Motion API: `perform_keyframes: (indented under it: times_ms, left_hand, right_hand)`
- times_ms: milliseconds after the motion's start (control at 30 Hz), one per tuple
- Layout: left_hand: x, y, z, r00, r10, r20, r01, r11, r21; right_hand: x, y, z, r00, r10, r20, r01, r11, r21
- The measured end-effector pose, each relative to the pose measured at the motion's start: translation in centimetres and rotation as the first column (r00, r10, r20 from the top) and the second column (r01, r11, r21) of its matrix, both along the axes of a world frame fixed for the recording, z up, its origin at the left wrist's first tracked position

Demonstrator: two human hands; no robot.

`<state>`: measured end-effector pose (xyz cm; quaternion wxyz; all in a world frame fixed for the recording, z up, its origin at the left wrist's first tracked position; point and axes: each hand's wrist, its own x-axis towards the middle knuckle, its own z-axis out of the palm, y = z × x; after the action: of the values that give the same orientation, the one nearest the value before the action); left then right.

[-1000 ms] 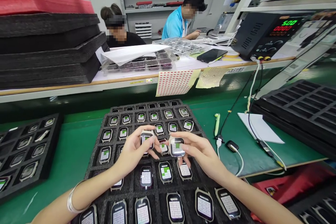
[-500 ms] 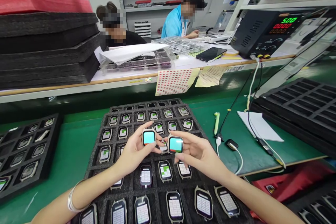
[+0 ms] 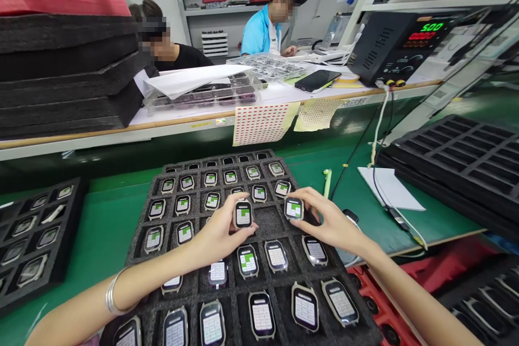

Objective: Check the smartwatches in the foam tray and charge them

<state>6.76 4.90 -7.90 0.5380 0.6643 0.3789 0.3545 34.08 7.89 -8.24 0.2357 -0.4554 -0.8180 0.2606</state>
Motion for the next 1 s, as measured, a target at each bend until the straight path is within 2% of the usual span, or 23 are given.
perform_keyframes:
  times_ms: [33,100,167,233,300,400,500,567,633,700,767,833,933,1000]
  left_hand:
    - [0.4,0.4,-0.1,0.991,-0.007,-0.133,0.025,0.991,0.133]
    - [1.6,1.3,-0.4,0.943,0.013,-0.334,0.115,0.925,0.361]
    - [3.1,2.2,-0.9,0.895,0.050,-0.443,0.188,0.859,0.476]
    - [4.7,2.9,-1.6,0.838,0.103,-0.536,0.228,0.826,0.515]
    - [5.8,3.4,-2.2,0.783,0.140,-0.606,0.256,0.815,0.519]
    - [6.3,3.7,-2.5,0.752,0.146,-0.643,0.279,0.813,0.511]
    - [5.9,2.9,-1.9,0.720,0.165,-0.674,0.294,0.807,0.512]
    - [5.7,1.6,-1.0,0.673,0.142,-0.726,0.361,0.794,0.489]
    - [5.9,0.0,-0.3,0.587,0.100,-0.803,0.478,0.758,0.444]
    - [6.4,-1.6,0.2,0.476,0.121,-0.871,0.548,0.733,0.402]
    - [7.1,-2.6,0.3,0.380,0.136,-0.915,0.569,0.746,0.347]
    - [7.8,-3.1,0.1,0.325,0.137,-0.936,0.573,0.758,0.310]
    - [8.3,-3.1,-0.8,0.335,0.140,-0.932,0.573,0.755,0.320]
    - [7.8,-3.1,-1.6,0.429,0.122,-0.895,0.517,0.779,0.354]
  right_hand:
    - [0.7,0.2,-0.3,0.998,0.047,0.041,-0.047,0.999,0.009]
    - [1.6,0.4,-0.7,0.986,0.130,0.108,-0.131,0.991,-0.003]
    - [2.0,0.0,-0.7,0.973,0.162,0.162,-0.164,0.987,-0.002]
    - [2.2,-0.8,-0.4,0.970,0.137,0.203,-0.149,0.988,0.046]
    - [2.4,-1.9,0.2,0.964,0.108,0.244,-0.134,0.987,0.089]
    - [2.9,-3.8,1.0,0.942,0.131,0.308,-0.157,0.986,0.062]
    - [3.4,-5.4,1.4,0.923,0.149,0.354,-0.166,0.986,0.018]
    - [3.6,-5.9,1.5,0.910,0.144,0.388,-0.166,0.986,0.024]
    - [3.5,-6.0,1.5,0.889,0.139,0.437,-0.177,0.983,0.049]
    - [3.2,-5.8,1.6,0.856,0.141,0.497,-0.202,0.977,0.072]
    - [2.7,-5.7,1.8,0.820,0.133,0.557,-0.221,0.971,0.094]
    - [2.3,-5.8,1.9,0.796,0.123,0.593,-0.235,0.965,0.115]
    - [2.0,-6.5,1.7,0.813,0.123,0.569,-0.245,0.959,0.142]
    - [2.0,-7.0,1.4,0.866,0.123,0.484,-0.221,0.964,0.151]
